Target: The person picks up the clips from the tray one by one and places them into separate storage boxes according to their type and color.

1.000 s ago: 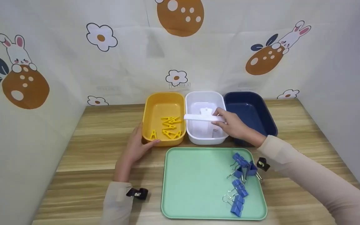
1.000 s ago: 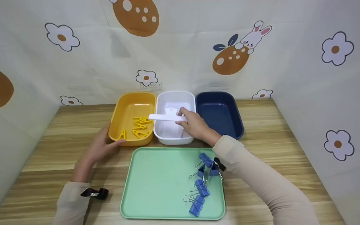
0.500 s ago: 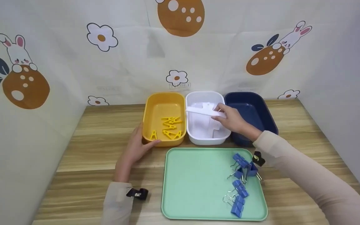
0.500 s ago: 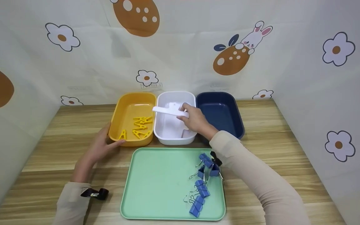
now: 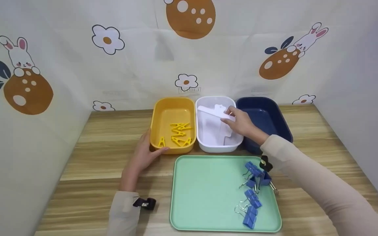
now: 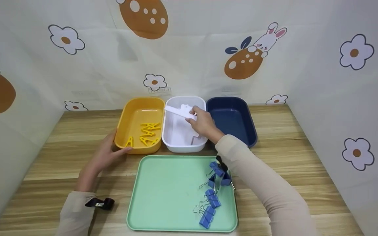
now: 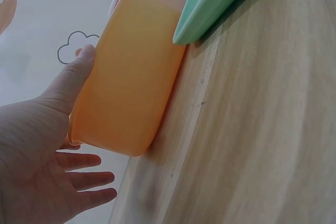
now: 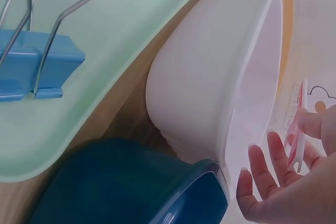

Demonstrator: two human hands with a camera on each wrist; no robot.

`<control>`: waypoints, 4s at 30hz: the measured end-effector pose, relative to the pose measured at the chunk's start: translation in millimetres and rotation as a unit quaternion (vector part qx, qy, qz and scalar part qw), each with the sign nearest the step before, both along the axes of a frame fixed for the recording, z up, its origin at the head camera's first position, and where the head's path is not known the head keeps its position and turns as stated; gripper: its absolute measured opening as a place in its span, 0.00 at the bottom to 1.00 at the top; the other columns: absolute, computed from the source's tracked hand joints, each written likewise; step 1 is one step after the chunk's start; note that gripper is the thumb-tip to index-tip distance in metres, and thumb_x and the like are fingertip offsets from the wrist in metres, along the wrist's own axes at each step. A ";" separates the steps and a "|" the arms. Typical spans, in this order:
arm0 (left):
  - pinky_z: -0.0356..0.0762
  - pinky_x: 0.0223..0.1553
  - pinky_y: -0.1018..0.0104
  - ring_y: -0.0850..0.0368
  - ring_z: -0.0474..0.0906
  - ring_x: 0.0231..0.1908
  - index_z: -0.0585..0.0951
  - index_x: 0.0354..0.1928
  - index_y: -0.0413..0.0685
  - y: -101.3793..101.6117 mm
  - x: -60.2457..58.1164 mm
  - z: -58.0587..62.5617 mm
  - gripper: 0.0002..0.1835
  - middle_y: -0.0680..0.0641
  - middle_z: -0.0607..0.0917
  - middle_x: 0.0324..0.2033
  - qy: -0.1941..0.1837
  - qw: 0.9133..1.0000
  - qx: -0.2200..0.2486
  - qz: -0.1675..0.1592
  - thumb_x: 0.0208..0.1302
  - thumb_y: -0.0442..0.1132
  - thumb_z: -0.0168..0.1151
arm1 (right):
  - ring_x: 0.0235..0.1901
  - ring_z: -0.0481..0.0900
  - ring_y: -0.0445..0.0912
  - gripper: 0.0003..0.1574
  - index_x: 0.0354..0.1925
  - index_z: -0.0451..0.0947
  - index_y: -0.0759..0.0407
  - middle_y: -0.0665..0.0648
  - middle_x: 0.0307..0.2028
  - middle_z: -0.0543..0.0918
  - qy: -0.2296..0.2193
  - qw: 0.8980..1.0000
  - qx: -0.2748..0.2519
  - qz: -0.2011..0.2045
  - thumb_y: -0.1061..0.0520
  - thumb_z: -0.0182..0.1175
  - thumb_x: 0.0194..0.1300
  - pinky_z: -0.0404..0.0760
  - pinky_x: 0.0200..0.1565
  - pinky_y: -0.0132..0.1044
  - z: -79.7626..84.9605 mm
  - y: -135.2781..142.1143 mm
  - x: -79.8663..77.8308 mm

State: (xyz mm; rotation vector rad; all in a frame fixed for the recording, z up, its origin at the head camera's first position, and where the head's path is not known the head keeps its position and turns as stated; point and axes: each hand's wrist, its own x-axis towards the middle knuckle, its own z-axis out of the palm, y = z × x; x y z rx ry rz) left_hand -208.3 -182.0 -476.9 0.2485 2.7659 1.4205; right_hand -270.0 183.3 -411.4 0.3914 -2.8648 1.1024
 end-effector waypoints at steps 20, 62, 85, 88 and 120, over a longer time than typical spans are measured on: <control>0.51 0.81 0.43 0.43 0.55 0.80 0.49 0.86 0.51 -1.5 -0.3 -1.3 0.55 0.40 0.58 0.81 -0.005 1.000 -0.002 0.004 0.68 0.52 0.74 | 0.62 0.77 0.68 0.13 0.47 0.72 0.67 0.75 0.59 0.80 -0.026 0.999 -0.008 -0.020 0.59 0.64 0.76 0.77 0.63 0.60 4.5 -3.1 -11.3; 0.51 0.82 0.44 0.44 0.54 0.81 0.50 0.86 0.51 -0.9 -0.8 0.1 0.55 0.42 0.57 0.82 0.000 1.000 -0.003 -0.001 0.68 0.54 0.74 | 0.70 0.63 0.68 0.37 0.73 0.68 0.61 0.72 0.68 0.73 -0.101 0.992 0.054 -0.050 0.46 0.64 0.75 0.53 0.70 0.73 4.3 -2.4 2.7; 0.54 0.80 0.43 0.41 0.59 0.78 0.51 0.85 0.47 -1.3 -2.6 8.3 0.56 0.38 0.61 0.80 0.006 1.000 -0.015 -0.016 0.65 0.51 0.76 | 0.70 0.63 0.75 0.38 0.74 0.70 0.62 0.76 0.71 0.71 -0.025 0.997 0.070 0.006 0.48 0.67 0.74 0.56 0.63 0.77 9.3 31.9 46.3; 0.54 0.80 0.43 0.41 0.59 0.78 0.51 0.85 0.47 -1.4 -2.7 9.8 0.56 0.37 0.61 0.80 -0.003 1.000 -0.017 -0.015 0.65 0.51 0.76 | 0.70 0.62 0.75 0.39 0.74 0.70 0.62 0.75 0.71 0.71 -0.022 0.997 0.069 0.011 0.48 0.68 0.73 0.56 0.64 0.77 9.9 37.0 53.4; 0.51 0.80 0.40 0.37 0.56 0.79 0.50 0.85 0.49 -1.9 -5.6 23.4 0.57 0.36 0.54 0.82 -0.048 0.997 -0.046 -0.023 0.65 0.54 0.76 | 0.66 0.77 0.65 0.34 0.70 0.74 0.67 0.67 0.66 0.80 0.043 0.997 0.022 0.065 0.55 0.70 0.71 0.78 0.63 0.64 -6.0 97.5 138.6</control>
